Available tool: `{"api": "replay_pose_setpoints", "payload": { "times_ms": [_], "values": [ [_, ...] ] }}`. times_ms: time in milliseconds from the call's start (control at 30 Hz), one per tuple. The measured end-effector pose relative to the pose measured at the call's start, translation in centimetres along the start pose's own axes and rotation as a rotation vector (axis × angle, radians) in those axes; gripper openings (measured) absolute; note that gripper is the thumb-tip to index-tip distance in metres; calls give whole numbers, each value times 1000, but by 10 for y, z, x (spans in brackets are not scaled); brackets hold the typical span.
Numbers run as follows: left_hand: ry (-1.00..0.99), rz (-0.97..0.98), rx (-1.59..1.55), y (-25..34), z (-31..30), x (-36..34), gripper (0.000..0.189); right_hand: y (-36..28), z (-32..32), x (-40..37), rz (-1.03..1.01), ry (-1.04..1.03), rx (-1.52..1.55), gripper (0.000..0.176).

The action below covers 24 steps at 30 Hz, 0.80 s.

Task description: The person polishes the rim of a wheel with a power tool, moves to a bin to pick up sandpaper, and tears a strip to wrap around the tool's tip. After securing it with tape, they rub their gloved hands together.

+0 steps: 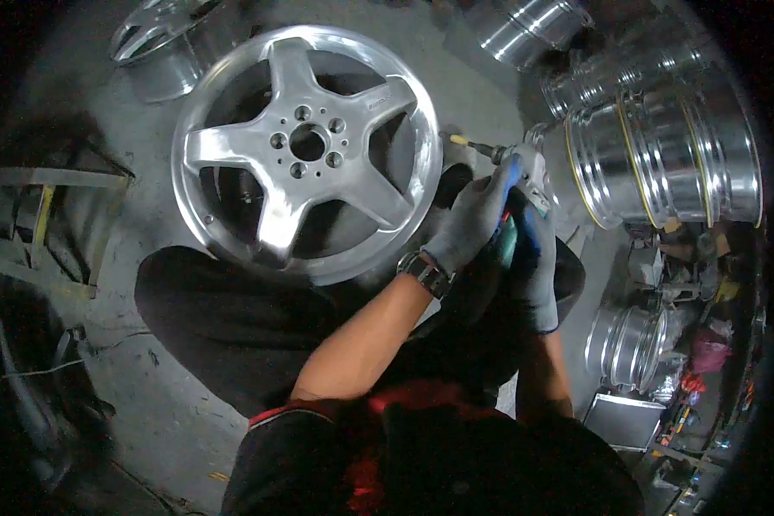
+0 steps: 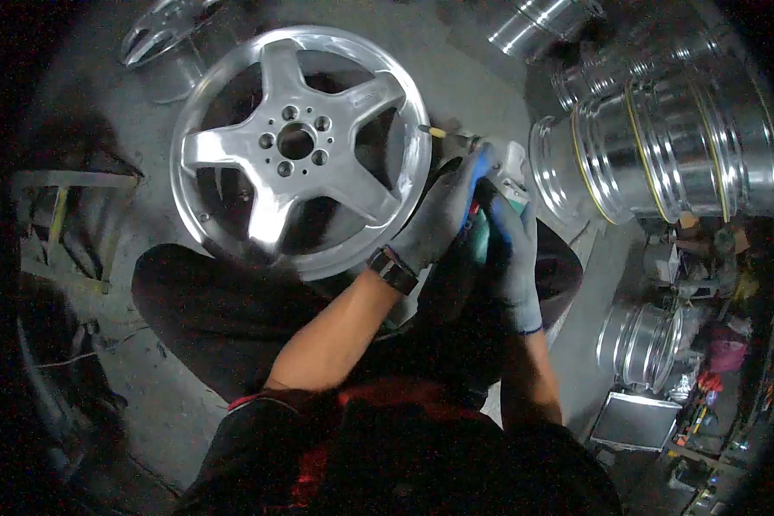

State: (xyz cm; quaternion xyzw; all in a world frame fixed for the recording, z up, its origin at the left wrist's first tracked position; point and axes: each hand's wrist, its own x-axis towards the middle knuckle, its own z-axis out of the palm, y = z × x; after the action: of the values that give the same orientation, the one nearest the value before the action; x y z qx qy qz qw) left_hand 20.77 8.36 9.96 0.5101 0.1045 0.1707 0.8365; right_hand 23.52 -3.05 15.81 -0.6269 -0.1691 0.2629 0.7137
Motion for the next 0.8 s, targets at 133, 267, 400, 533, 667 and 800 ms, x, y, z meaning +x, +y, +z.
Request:
{"api": "replay_pose_setpoints", "payload": {
  "times_ms": [133,267,400,533,667,800],
  "values": [
    [-85,27,10,11,3,-20,55,6,-2,-15,-85,-48,9,53],
    [18,225,43,-18,5,-13,57,13,-8,-10,34,-1,49,52],
    [115,247,4,-36,3,-7,64,32,-20,0,31,113,17,51],
    [37,-317,-402,-37,1,14,49,34,-20,17,-54,104,-206,53],
    [110,-261,-397,-72,-5,36,55,40,-20,44,77,64,-72,51],
    [281,-49,-421,-67,-8,58,52,32,-6,76,154,72,7,50]
  ]
}}
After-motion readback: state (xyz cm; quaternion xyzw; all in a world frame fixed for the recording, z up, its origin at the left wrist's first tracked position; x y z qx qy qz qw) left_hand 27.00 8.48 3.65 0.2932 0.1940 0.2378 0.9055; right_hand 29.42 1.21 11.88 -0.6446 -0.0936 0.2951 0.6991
